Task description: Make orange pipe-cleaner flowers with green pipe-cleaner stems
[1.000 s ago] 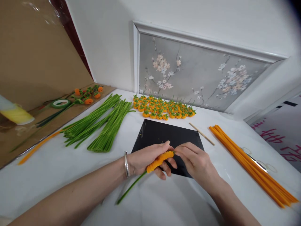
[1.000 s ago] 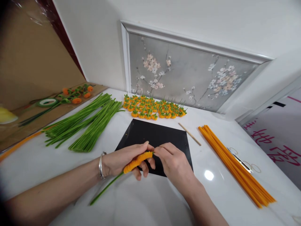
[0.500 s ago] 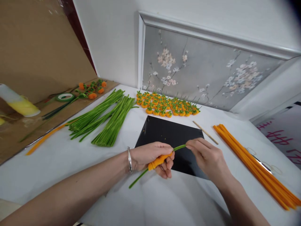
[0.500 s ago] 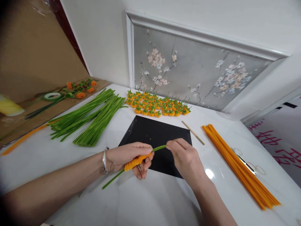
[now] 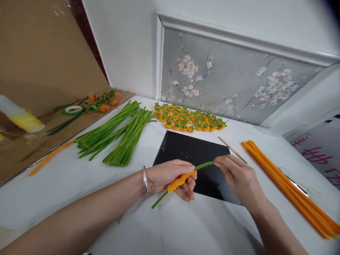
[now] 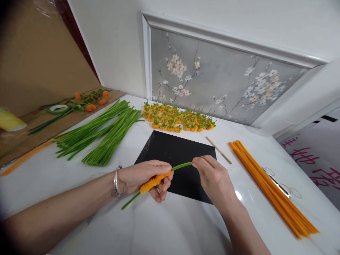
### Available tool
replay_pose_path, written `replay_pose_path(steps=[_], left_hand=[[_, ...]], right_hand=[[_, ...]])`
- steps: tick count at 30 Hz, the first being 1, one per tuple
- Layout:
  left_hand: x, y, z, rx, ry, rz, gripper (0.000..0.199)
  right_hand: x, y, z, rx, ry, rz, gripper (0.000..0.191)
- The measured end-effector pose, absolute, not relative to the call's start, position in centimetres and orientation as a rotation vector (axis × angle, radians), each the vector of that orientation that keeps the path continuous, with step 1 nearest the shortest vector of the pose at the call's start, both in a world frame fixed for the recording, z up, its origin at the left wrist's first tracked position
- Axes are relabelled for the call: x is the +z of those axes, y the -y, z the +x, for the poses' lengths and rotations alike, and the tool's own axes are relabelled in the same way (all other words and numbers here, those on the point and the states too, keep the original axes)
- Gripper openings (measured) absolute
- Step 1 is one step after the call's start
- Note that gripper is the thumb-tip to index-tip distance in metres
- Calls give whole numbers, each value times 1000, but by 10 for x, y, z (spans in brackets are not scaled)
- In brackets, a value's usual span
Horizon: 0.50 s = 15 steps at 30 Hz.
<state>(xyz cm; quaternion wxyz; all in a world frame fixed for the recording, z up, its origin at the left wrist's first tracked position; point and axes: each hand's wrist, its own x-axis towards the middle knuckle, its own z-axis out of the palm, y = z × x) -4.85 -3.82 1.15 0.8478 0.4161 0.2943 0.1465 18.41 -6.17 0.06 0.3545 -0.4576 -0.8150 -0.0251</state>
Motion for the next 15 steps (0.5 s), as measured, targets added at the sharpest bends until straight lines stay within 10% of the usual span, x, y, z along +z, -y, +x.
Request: replay_pose_path(steps=[15], left_hand=[[18, 36, -54, 336, -630, 874, 53]], right_hand=[[1, 57, 192, -130, 2086, -1177, 17]])
